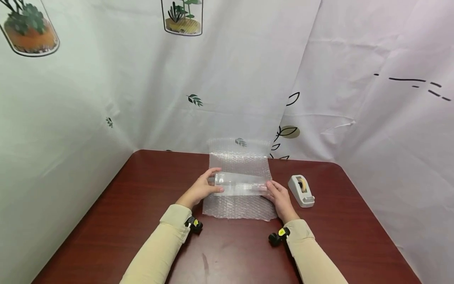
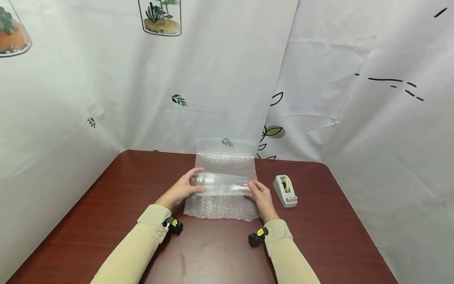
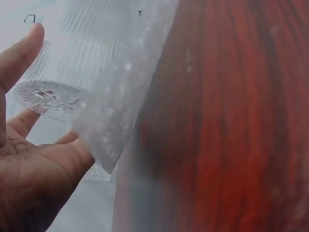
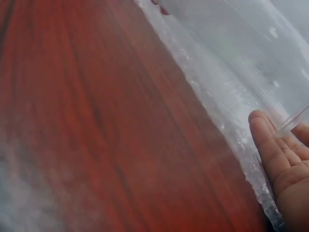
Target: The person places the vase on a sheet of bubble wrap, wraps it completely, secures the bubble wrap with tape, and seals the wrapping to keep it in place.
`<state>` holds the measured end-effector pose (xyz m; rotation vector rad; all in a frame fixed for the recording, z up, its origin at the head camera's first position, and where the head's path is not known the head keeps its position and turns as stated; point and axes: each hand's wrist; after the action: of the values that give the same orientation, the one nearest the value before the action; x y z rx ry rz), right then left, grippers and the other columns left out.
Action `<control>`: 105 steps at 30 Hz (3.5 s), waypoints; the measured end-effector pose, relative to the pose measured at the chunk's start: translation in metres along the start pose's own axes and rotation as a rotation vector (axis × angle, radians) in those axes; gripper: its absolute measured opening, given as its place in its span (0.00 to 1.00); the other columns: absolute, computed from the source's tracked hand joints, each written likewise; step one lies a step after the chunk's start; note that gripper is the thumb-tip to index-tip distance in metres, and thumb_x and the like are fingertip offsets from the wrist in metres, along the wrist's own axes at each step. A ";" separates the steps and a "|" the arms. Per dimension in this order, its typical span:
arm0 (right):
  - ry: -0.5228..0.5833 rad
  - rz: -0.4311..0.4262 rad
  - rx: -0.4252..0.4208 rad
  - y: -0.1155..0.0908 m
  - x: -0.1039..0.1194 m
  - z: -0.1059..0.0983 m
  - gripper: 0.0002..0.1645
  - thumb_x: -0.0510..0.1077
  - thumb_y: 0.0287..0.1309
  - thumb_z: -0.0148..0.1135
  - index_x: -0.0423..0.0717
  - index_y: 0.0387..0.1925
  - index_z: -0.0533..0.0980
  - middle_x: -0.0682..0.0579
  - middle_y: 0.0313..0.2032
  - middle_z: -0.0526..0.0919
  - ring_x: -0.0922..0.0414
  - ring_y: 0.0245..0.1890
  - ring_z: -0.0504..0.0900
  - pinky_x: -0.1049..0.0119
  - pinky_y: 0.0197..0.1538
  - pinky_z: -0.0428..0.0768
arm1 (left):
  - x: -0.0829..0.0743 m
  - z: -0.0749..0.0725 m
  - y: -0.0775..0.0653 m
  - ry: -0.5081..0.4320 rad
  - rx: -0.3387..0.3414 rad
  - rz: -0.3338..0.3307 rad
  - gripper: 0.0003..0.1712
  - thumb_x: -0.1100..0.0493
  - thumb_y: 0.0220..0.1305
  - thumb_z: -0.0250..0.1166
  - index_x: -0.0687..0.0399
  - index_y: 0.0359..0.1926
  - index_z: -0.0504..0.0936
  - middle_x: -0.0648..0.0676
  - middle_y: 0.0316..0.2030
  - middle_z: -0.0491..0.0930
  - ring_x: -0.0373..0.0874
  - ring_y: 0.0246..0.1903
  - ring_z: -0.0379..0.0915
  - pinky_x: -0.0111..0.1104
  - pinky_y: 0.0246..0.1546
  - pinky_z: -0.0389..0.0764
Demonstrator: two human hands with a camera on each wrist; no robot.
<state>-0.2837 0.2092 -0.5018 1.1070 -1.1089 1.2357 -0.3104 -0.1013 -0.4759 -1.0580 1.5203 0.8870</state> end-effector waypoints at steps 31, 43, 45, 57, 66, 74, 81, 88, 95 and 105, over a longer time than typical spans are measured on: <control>-0.145 -0.052 0.028 -0.005 -0.004 -0.003 0.25 0.43 0.74 0.54 0.27 0.62 0.68 0.54 0.43 0.79 0.64 0.43 0.77 0.71 0.50 0.74 | 0.002 -0.001 -0.009 0.088 0.064 -0.009 0.44 0.60 0.64 0.71 0.45 0.76 0.59 0.63 0.77 0.49 0.67 0.72 0.54 0.56 0.59 0.73; -0.149 0.004 0.029 -0.006 0.003 -0.003 0.30 0.43 0.74 0.54 0.33 0.70 0.64 0.48 0.48 0.77 0.65 0.42 0.75 0.71 0.49 0.74 | 0.007 0.000 -0.007 0.065 0.034 -0.016 0.44 0.60 0.62 0.73 0.47 0.75 0.61 0.62 0.75 0.55 0.61 0.61 0.70 0.41 0.40 0.79; -0.151 -0.012 0.032 -0.005 0.008 -0.004 0.29 0.42 0.73 0.55 0.33 0.69 0.64 0.50 0.47 0.76 0.64 0.43 0.76 0.72 0.48 0.75 | 0.007 0.001 -0.007 0.062 0.027 -0.017 0.44 0.59 0.62 0.73 0.47 0.75 0.61 0.62 0.75 0.55 0.62 0.62 0.69 0.41 0.40 0.80; -0.630 -0.296 0.339 -0.022 0.075 -0.045 0.13 0.33 0.59 0.68 0.33 0.45 0.78 0.49 0.30 0.78 0.62 0.30 0.75 0.70 0.34 0.75 | 0.008 0.003 -0.007 0.073 0.013 -0.014 0.43 0.58 0.62 0.73 0.46 0.74 0.62 0.61 0.76 0.53 0.65 0.67 0.64 0.45 0.46 0.80; -0.896 -0.124 0.411 -0.026 0.082 -0.039 0.22 0.40 0.55 0.72 0.35 0.47 0.74 0.48 0.30 0.74 0.55 0.30 0.73 0.65 0.34 0.73 | 0.007 0.004 -0.006 0.082 0.015 -0.012 0.43 0.59 0.62 0.73 0.45 0.74 0.62 0.61 0.76 0.54 0.66 0.68 0.63 0.47 0.49 0.80; -0.249 -0.058 0.369 -0.002 0.028 -0.039 0.48 0.27 0.61 0.61 0.32 0.76 0.48 0.24 0.69 0.57 0.39 0.66 0.71 0.69 0.52 0.78 | 0.005 0.005 -0.008 0.095 0.015 -0.020 0.43 0.57 0.63 0.72 0.45 0.74 0.61 0.60 0.76 0.54 0.61 0.62 0.69 0.39 0.36 0.79; -0.120 -0.065 0.400 0.001 0.010 -0.041 0.49 0.29 0.59 0.65 0.29 0.76 0.49 0.34 0.63 0.68 0.61 0.51 0.80 0.68 0.49 0.81 | 0.007 0.006 -0.008 0.070 0.021 -0.028 0.43 0.59 0.63 0.72 0.45 0.75 0.62 0.59 0.76 0.53 0.59 0.60 0.71 0.39 0.38 0.80; -0.234 -0.215 0.343 0.003 0.002 -0.035 0.44 0.34 0.60 0.68 0.33 0.74 0.59 0.33 0.65 0.71 0.63 0.54 0.78 0.70 0.48 0.80 | 0.006 0.001 -0.008 0.025 0.028 -0.049 0.44 0.60 0.63 0.72 0.44 0.76 0.60 0.61 0.76 0.52 0.62 0.70 0.61 0.45 0.46 0.80; -0.198 -0.173 0.320 0.004 0.000 -0.033 0.43 0.29 0.61 0.63 0.31 0.75 0.57 0.28 0.71 0.60 0.68 0.54 0.78 0.72 0.50 0.79 | 0.005 -0.003 -0.010 0.089 0.098 -0.045 0.47 0.53 0.64 0.72 0.42 0.78 0.56 0.61 0.77 0.48 0.63 0.74 0.52 0.55 0.59 0.74; -0.163 -0.167 0.313 0.006 0.000 -0.033 0.43 0.28 0.61 0.63 0.32 0.75 0.57 0.29 0.72 0.59 0.68 0.53 0.79 0.73 0.49 0.79 | -0.058 0.009 -0.041 0.907 0.001 -0.125 0.64 0.49 0.49 0.80 0.50 0.78 0.47 0.70 0.62 0.65 0.64 0.57 0.72 0.53 0.51 0.78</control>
<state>-0.2890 0.2426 -0.5060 1.5292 -0.9389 1.2294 -0.2643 -0.0964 -0.4207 -1.6556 2.1372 0.2967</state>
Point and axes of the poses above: each hand's wrist, its own y-axis towards the middle knuckle, its own z-axis out of the palm, x = y × z
